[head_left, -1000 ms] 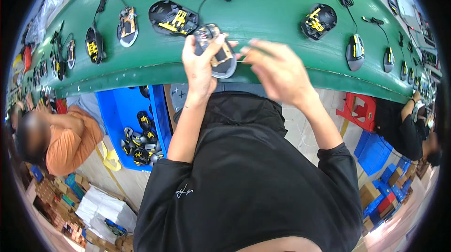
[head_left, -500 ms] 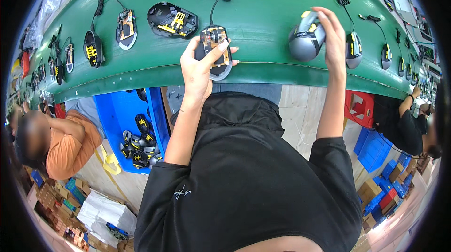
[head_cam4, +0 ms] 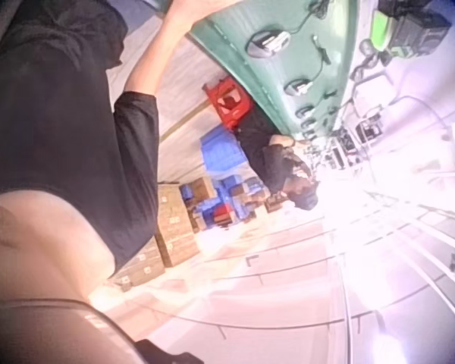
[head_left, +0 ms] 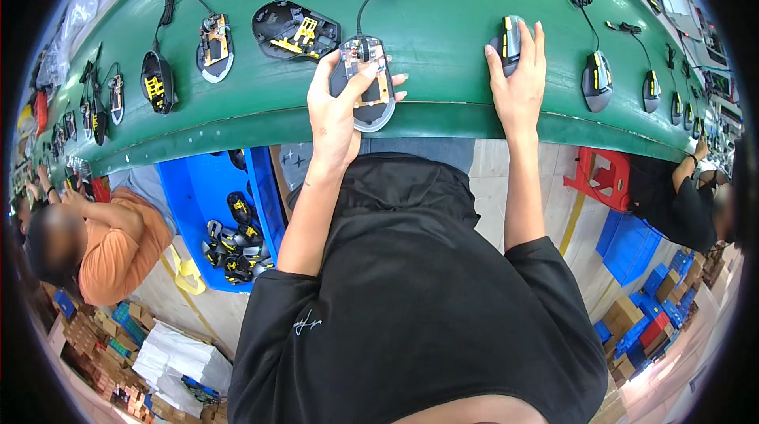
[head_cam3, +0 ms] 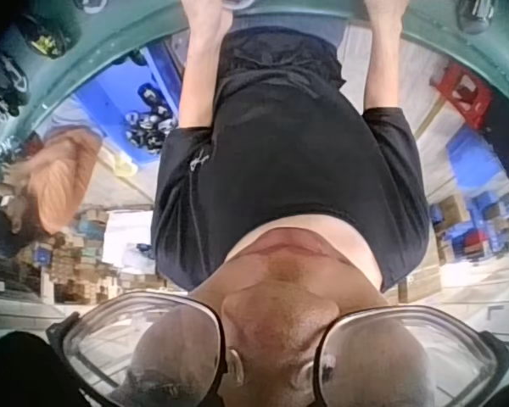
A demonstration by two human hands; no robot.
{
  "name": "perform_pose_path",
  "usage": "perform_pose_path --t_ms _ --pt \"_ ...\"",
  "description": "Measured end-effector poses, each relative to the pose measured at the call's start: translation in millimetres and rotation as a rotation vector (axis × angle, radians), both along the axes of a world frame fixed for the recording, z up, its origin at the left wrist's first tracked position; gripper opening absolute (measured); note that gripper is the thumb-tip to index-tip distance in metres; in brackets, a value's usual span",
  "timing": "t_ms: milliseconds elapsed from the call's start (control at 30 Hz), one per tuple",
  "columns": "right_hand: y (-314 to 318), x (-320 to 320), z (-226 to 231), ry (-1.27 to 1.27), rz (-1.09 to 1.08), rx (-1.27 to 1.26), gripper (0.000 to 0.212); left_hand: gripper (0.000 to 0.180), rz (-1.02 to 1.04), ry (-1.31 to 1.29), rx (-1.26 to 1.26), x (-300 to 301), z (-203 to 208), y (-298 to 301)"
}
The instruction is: Assembling computer mice by attaching the outer casings to the internal circuit board components on a production line.
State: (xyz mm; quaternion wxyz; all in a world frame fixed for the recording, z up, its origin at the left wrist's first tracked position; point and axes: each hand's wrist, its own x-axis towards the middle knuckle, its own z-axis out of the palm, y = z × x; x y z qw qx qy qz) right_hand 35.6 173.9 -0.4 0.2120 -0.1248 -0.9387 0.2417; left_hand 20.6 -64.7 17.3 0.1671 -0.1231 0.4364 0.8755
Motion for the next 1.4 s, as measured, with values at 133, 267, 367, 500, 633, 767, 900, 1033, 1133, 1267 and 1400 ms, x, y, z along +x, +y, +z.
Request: perform_pose_path --t_ms 133,267,367,500,633,767,900,1033,1133,1267,1400 --pt "-9 3 9 0.054 0.041 -0.212 0.048 0.032 0.033 0.012 0.01 1 -2 4" --pt "-66 18 41 0.099 0.268 -0.354 0.045 0.032 0.049 0.018 -0.028 3 3 6" --pt "-113 26 45 0.075 0.421 -0.454 0.048 0.032 0.042 0.046 -0.081 7 -5 2" --pt "-136 30 29 0.084 0.414 -0.397 0.056 0.044 0.032 0.061 0.001 18 4 6" --pt "-133 32 31 0.081 0.418 -0.281 0.059 0.047 0.014 0.095 0.078 24 10 4" --pt "-131 22 38 0.038 0.502 -0.381 0.063 0.052 0.006 0.265 -0.137 25 9 4" --pt "-144 37 41 0.043 0.464 -0.334 0.066 0.049 0.008 0.266 -0.178 18 20 -5" --pt "-127 38 41 0.038 0.579 -0.427 0.06 0.035 0.028 0.283 -0.372 7 10 -10" --pt "-127 33 59 0.04 0.268 -1.188 0.049 0.036 0.015 0.148 -0.084 7 14 -17" --pt "-110 19 56 -0.141 0.296 -1.359 0.035 0.039 0.02 0.566 -0.364 10 6 -26" --pt "-107 24 57 -0.013 0.418 -1.058 0.027 0.03 -0.061 0.785 -0.642 6 24 -39"
